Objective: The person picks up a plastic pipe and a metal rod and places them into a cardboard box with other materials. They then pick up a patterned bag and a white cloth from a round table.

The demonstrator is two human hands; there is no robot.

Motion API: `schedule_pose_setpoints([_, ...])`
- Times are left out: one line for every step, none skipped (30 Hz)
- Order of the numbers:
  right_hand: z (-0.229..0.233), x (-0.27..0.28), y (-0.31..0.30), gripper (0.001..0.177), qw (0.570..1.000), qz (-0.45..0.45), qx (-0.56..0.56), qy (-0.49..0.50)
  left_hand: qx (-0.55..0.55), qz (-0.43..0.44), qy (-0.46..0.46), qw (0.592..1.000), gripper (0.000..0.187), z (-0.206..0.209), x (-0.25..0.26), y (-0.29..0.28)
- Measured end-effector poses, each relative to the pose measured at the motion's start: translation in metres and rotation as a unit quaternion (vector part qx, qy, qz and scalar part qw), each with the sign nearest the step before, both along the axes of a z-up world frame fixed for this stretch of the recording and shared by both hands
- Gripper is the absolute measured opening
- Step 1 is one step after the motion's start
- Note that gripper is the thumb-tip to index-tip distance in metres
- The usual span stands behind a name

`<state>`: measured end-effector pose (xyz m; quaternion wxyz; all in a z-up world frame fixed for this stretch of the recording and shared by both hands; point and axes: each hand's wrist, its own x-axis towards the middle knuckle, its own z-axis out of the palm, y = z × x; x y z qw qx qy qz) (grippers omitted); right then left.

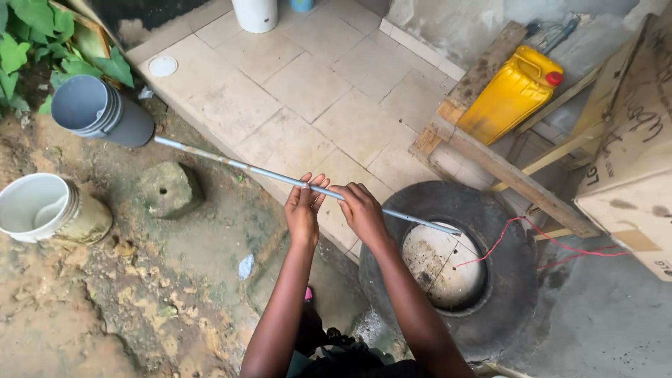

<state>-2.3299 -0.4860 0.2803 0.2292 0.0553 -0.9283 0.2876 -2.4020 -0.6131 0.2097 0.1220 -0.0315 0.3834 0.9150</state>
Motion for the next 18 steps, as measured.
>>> schedule_pose_setpoints([0.01, -0.012, 0.0, 0.033, 1.0, -0.003, 0.0, -0.001, 0.0, -0.003, -0.001, 1.0, 0.035, 0.014, -0.014, -0.002])
schedule_pose_setpoints([0.021, -0.024, 0.0, 0.033, 1.0, -0.01, -0.002, -0.008, -0.001, -0.004, -0.008, 1.0, 0.034, 0.03, -0.029, -0.003])
schedule_pose_setpoints([0.031, -0.035, 0.001, 0.033, 1.0, -0.017, -0.005, -0.015, -0.002, -0.006, -0.015, 1.0, 0.033, 0.045, -0.043, -0.005])
schedule_pose_setpoints([0.039, -0.039, 0.007, 0.033, 1.0, -0.027, -0.004, -0.016, -0.002, -0.015, -0.015, 1.0, 0.033, 0.053, -0.056, -0.001])
schedule_pose_setpoints([0.046, -0.043, 0.013, 0.033, 0.999, -0.036, -0.011, -0.02, 0.009, -0.014, -0.026, 1.0, 0.032, 0.06, -0.068, 0.004])
schedule_pose_setpoints([0.051, -0.043, 0.019, 0.034, 0.998, -0.044, -0.018, -0.029, 0.019, -0.012, -0.041, 0.999, 0.032, 0.064, -0.076, 0.007])
schedule_pose_setpoints([0.057, -0.045, 0.025, 0.034, 0.998, -0.052, -0.018, -0.034, 0.018, -0.02, -0.046, 0.999, 0.032, 0.071, -0.081, 0.015])
schedule_pose_setpoints([0.062, -0.046, 0.031, 0.035, 0.997, -0.058, -0.034, -0.037, 0.01, -0.035, -0.034, 0.999, 0.03, 0.078, -0.087, 0.023])
schedule_pose_setpoints([0.067, -0.048, 0.037, 0.036, 0.996, -0.064, -0.05, -0.039, 0.003, -0.05, -0.022, 0.998, 0.028, 0.085, -0.092, 0.032])
schedule_pose_setpoints([0.072, -0.053, 0.045, 0.036, 0.995, -0.074, -0.05, -0.041, 0.002, -0.061, -0.024, 0.998, 0.028, 0.092, -0.098, 0.04])
schedule_pose_setpoints([0.077, -0.059, 0.055, 0.037, 0.995, -0.081, -0.051, -0.036, -0.004, -0.073, -0.016, 0.997, 0.027, 0.098, -0.104, 0.049])
schedule_pose_setpoints([0.081, -0.066, 0.064, 0.038, 0.994, -0.088, -0.053, -0.029, -0.011, -0.084, -0.007, 0.996, 0.027, 0.104, -0.112, 0.059])
schedule_pose_setpoints([0.087, -0.074, 0.071, 0.038, 0.993, -0.098, -0.054, -0.03, -0.013, -0.094, -0.008, 0.995, 0.027, 0.109, -0.12, 0.067])
schedule_pose_setpoints([0.093, -0.084, 0.08, 0.038, 0.992, -0.11, -0.055, -0.029, -0.022, -0.109, 0.007, 0.994, 0.027, 0.115, -0.131, 0.076])
schedule_pose_setpoints([0.098, -0.094, 0.09, 0.038, 0.991, -0.122, -0.056, -0.028, -0.03, -0.124, 0.022, 0.992, 0.027, 0.119, -0.142, 0.086])
schedule_pose_setpoints([0.097, -0.106, 0.1, 0.038, 0.99, -0.13, -0.058, -0.027, -0.031, -0.132, 0.023, 0.991, 0.027, 0.113, -0.156, 0.099])
schedule_pose_setpoints([0.095, -0.119, 0.111, 0.038, 0.988, -0.14, -0.056, -0.026, -0.052, -0.167, 0.029, 0.984, 0.028, 0.106, -0.171, 0.112])
schedule_pose_setpoints([0.095, -0.133, 0.125, 0.038, 0.987, -0.148, -0.054, -0.025, -0.07, -0.199, 0.035, 0.977, 0.029, 0.101, -0.187, 0.127])
